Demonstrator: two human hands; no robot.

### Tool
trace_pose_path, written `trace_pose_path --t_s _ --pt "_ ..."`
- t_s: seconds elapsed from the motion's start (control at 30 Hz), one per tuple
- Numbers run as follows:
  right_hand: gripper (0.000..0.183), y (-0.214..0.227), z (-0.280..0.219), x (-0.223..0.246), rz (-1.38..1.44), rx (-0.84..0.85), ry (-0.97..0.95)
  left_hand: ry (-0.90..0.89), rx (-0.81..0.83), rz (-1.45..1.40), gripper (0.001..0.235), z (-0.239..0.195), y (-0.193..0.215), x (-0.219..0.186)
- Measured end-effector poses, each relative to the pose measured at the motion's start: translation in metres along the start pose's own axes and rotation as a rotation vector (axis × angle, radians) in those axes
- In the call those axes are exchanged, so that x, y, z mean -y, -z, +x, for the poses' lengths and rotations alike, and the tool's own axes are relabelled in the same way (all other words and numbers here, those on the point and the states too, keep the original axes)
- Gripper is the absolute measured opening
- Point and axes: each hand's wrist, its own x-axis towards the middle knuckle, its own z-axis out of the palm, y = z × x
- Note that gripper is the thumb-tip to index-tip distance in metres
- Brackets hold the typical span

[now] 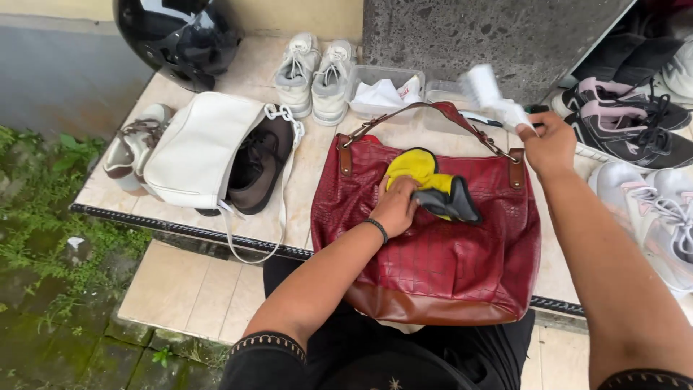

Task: Cleaning a red leather handbag using a small white brush

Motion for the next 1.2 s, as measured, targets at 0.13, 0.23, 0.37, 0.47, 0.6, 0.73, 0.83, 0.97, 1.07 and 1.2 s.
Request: trace_pose_path --t_s 0.13,0.23,0.37,0.47,0.6,0.73,0.83,0.97,1.07,1.2 --pt "0.017 0.008 -0.016 -0.025 0.264 -0.078 0.048 0.18 -0.256 -0.253 0.02 0.02 0.004 0.023" --pt "0.019 0.024 -0.048 -0.016 0.359 0.069 0.124 0.336 -0.489 -0.479 0.023 0.034 0.065 0.004" --pt "0.021 0.034 -0.079 -0.011 0.309 0.253 0.089 0.113 -0.87 -0.303 0.026 0.04 0.151 -0.018" --pt "0.033 0.021 -0.088 -0.007 0.199 0.358 0.047 0.005 -0.974 -0.053 0.027 0.031 0.184 -0.021" --pt "0.046 -0.007 -0.113 0.028 -0.128 0.479 0.131 0.099 -0.928 0.242 0.039 0.011 0.179 -0.004" --pt "0.028 -0.013 -0.116 0.018 -0.444 0.453 0.213 0.442 -0.711 0.353 0.043 -0.009 0.13 0.058" --pt "0.032 0.015 -0.106 0.003 -0.56 0.445 0.215 0.66 -0.352 0.318 0.037 -0.02 0.117 0.073" --pt "0.036 0.064 -0.086 -0.03 -0.731 0.372 0.11 0.583 -0.354 0.193 0.068 -0.019 0.136 0.03" --pt "0.04 0.067 -0.077 -0.052 -0.743 0.327 0.095 0.461 -0.312 0.201 0.08 -0.009 0.143 -0.013" --pt "0.04 0.026 -0.119 0.004 -0.548 0.375 0.12 0.466 -0.064 0.385 0.063 0.001 0.112 -0.012"
